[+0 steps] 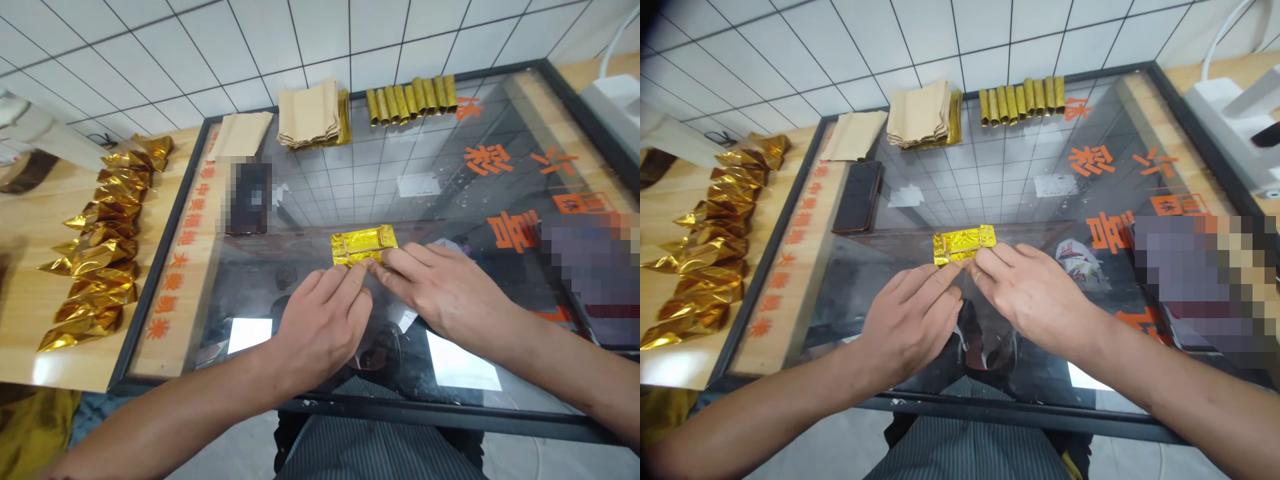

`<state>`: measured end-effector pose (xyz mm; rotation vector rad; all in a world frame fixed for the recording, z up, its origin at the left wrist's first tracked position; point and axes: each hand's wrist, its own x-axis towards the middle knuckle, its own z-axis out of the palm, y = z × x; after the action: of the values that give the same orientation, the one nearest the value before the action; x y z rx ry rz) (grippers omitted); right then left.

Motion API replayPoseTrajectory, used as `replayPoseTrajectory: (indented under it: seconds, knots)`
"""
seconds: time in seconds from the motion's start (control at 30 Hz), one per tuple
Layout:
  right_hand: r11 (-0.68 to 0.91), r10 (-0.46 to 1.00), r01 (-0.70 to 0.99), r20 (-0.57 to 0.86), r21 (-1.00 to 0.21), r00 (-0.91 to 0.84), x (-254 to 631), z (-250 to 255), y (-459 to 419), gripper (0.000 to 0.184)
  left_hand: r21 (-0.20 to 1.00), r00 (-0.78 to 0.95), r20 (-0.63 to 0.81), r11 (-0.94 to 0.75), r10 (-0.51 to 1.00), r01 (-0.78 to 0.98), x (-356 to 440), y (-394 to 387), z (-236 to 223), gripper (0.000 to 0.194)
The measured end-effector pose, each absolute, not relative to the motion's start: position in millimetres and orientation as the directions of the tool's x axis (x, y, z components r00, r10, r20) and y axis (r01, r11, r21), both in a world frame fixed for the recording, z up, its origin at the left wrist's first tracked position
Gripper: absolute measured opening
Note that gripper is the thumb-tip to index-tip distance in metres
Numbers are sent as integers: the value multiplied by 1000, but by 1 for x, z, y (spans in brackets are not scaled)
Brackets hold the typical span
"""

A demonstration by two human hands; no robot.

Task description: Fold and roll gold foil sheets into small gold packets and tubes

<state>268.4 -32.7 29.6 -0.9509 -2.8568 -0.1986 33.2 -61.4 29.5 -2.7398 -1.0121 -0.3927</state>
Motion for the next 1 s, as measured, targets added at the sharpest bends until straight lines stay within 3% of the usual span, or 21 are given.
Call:
replayPoseTrajectory:
  seconds: [0.23, 0.63, 1.0]
  knots:
    - [779, 621, 626, 100, 31, -777, 267, 34, -33, 40, -130, 753, 280, -754, 595, 644, 32, -61, 29, 16]
    - [781, 608, 622, 163, 58, -777, 270, 29, -31, 34, -258, 770, 236, -726, 593, 638, 37, -69, 28, 18]
    - [768, 623, 640, 194, 35, -758, 270, 29, -32, 41, -260, 767, 224, -722, 601, 641, 38, -69, 29, 18]
